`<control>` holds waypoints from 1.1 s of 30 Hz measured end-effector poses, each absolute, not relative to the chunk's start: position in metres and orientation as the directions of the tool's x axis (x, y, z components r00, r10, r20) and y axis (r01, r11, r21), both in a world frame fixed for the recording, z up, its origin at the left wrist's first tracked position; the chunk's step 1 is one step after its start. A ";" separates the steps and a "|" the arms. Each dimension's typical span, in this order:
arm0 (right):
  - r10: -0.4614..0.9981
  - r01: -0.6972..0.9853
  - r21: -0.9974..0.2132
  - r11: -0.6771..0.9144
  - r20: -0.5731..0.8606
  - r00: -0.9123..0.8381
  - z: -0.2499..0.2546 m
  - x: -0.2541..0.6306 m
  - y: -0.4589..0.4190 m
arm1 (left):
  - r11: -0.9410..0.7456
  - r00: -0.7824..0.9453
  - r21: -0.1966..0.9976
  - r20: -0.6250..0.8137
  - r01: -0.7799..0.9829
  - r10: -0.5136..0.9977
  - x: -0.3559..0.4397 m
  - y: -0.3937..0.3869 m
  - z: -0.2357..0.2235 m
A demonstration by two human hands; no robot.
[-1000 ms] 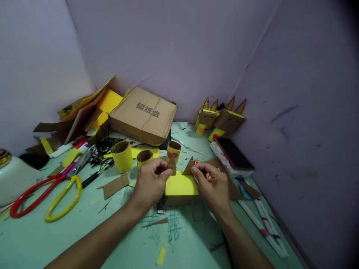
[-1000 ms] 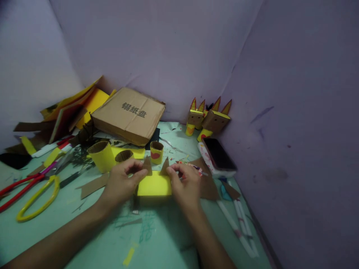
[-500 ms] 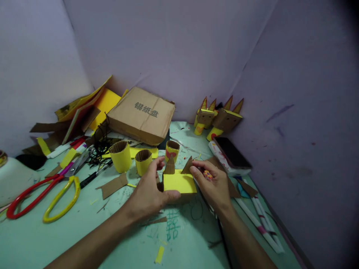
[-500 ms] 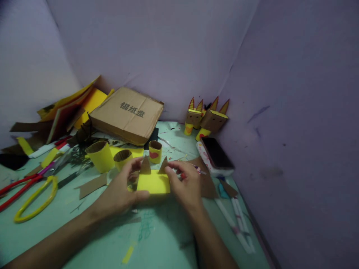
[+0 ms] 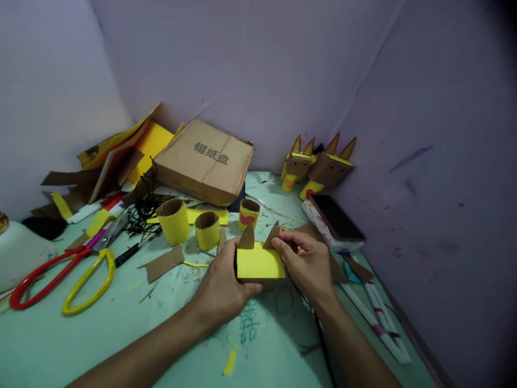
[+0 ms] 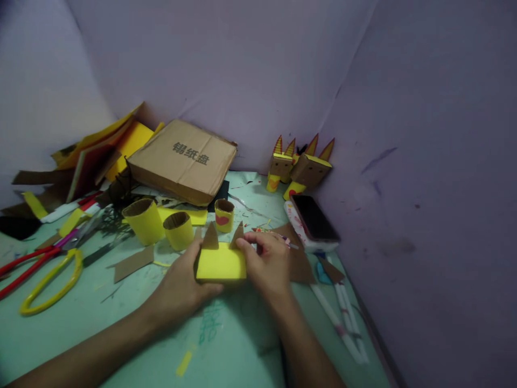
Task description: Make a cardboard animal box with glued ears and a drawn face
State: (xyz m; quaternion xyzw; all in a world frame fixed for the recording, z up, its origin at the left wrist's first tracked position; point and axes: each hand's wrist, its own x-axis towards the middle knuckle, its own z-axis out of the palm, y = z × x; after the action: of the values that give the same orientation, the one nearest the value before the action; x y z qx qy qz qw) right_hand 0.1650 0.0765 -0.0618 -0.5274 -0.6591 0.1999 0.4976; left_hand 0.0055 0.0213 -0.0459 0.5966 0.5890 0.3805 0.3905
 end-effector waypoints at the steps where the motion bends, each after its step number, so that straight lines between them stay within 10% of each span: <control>1: 0.885 0.500 -0.783 0.371 0.461 0.066 -0.062 0.164 0.076 | 0.002 0.008 0.909 -0.006 0.417 1.000 0.006 0.021 -0.046; 22: 0.786 0.447 -0.786 0.427 0.567 0.247 -0.039 0.165 0.059 | 0.043 0.016 0.901 -0.055 0.432 0.998 0.003 0.023 -0.043; 33: 0.923 0.405 -0.832 0.379 0.308 -0.231 -0.006 0.121 0.068 | -0.142 0.053 0.875 0.133 0.462 0.990 -0.004 0.022 -0.054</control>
State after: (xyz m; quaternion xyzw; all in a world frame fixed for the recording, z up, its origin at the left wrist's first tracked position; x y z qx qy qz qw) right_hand 0.1212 0.0680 -0.0060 -0.4614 -0.7194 0.3126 0.4145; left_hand -0.0040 0.0216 -0.0541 0.6444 0.5633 0.3950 0.3338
